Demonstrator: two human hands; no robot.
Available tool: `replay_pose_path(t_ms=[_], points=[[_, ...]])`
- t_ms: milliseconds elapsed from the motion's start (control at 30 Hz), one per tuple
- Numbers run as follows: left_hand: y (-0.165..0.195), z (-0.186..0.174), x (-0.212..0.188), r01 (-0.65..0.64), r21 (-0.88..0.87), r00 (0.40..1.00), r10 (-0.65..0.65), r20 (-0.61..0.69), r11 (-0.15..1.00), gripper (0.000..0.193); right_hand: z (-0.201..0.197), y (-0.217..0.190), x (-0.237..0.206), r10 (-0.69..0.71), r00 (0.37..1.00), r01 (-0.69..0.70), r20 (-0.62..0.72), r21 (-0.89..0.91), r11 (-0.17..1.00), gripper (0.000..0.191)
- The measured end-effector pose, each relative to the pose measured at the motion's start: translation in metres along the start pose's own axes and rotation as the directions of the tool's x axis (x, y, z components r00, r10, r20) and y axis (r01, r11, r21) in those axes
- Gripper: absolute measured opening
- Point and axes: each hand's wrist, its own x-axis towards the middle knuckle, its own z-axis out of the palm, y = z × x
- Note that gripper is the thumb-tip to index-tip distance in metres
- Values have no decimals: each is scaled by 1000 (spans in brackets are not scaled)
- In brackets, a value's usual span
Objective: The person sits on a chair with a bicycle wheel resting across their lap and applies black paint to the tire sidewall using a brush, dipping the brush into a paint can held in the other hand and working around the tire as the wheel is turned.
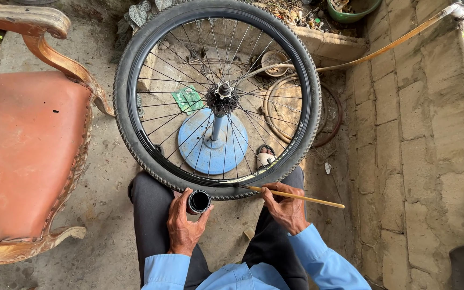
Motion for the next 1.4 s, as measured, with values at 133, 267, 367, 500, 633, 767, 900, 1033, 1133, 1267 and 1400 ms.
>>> replay_pose_path(t_ms=[133, 267, 367, 500, 633, 767, 900, 1033, 1133, 1267, 1400], points=[[0, 0, -1, 5, 3, 1000, -5, 6, 1000, 74, -5, 0, 1, 40, 999, -39, -15, 56, 998, 20], [0, 0, 0, 3, 4, 1000, -3, 9, 1000, 74, -2, -3, 0, -16, 1000, 16, 12, 10, 1000, 19], [0, 0, -1, 6, -1, 1000, -6, 11, 1000, 74, 3, -3, -1, -45, 998, 44, 36, 3, 999, 19], [0, 0, -1, 10, -7, 1000, -10, 10, 1000, 75, 2, 3, 2, -38, 999, 39, 30, -48, 998, 19], [1, 1, 0, -2, 14, 1000, 2, 15, 1000, 75, -5, 4, 10, 31, 999, -31, 13, -6, 1000, 20], [1, 1, -2, 30, -18, 999, -30, 20, 999, 74, -3, -9, 20, -94, 993, 100, 70, -80, 992, 20], [2, 0, 0, 13, -8, 1000, -13, 12, 1000, 74, 4, -25, 32, -198, 975, 205, 97, -78, 976, 19], [3, 0, 0, 25, -35, 1000, -25, 12, 999, 73, 6, -30, 38, -234, 966, 244, 108, -94, 965, 19], [2, 0, 1, 18, -37, 1000, -17, 9, 999, 74, 7, -30, 39, -230, 966, 242, 122, -100, 965, 19], [3, -1, 1, 31, -49, 999, -31, 14, 998, 73, 12, -31, 37, -210, 966, 224, 148, -83, 971, 18], [4, -3, 1, 30, -55, 999, -29, 13, 998, 73, 20, -36, 34, -243, 956, 256, 161, -60, 965, 18]])
